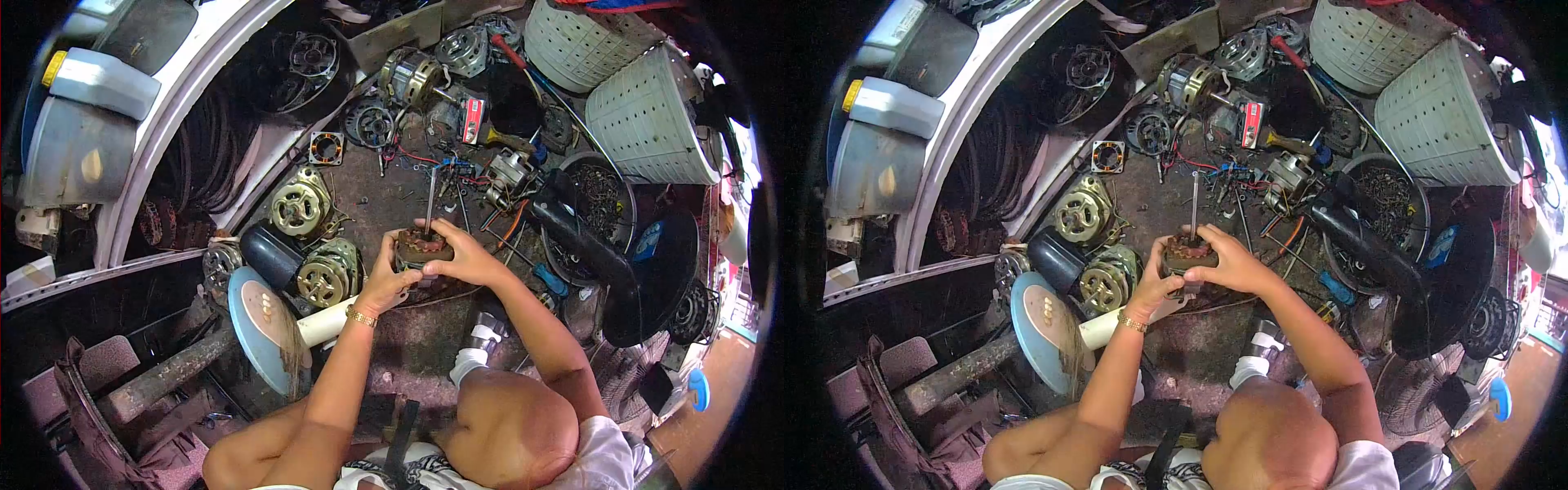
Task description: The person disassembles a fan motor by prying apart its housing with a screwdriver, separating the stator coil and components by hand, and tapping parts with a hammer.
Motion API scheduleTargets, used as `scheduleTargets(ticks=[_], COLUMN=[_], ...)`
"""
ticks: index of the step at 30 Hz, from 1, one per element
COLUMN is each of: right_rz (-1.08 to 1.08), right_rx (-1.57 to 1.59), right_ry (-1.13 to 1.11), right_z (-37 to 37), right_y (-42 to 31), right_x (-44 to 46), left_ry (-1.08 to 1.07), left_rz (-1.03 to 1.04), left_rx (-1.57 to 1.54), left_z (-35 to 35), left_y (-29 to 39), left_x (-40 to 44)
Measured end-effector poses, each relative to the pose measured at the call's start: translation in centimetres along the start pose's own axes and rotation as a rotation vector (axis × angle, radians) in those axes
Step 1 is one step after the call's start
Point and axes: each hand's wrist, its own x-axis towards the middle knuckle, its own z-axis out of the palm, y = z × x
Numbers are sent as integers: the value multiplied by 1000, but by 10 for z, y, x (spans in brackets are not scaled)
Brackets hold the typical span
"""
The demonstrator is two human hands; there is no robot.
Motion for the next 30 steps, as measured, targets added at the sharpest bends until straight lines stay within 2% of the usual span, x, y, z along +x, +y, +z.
scheduleTargets(ticks=[8,11,15,17,19,20,21,22,23,24,25,27,28,30], right_rz=[-6,-40,-1,-16,169,193,304,293,474,559,549,364,462,413], right_rx=[-8,-74,-112,-151,-333,-452,-566,-757,-933,-1159,-1160,-1371,-1340,-1368], right_ry=[98,287,237,366,578,599,588,557,472,450,439,386,297,244], right_z=[11,30,27,16,-1,-7,-9,-10,-9,-3,-7,-14,-18,-25], right_y=[9,19,10,32,51,55,58,59,59,78,90,97,92,102], right_x=[-4,-2,1,-3,-22,-40,-59,-79,-96,-116,-131,-149,-149,-147], left_ry=[8,69,70,187,200,225,254,249,231,220,211,215,205,180], left_rz=[-5,57,93,83,81,93,98,127,126,133,141,129,117,137], left_rx=[151,107,118,142,73,13,-49,-19,8,4,0,-37,-72,-31], left_z=[1,1,-7,-1,-6,-13,-17,-18,-26,-29,-31,-27,-24,-20], left_y=[-6,-9,-11,-2,-4,-11,-16,-12,-15,-15,-15,-13,-11,-11], left_x=[1,1,-2,-10,-6,-3,-4,-2,2,5,6,6,8,8])
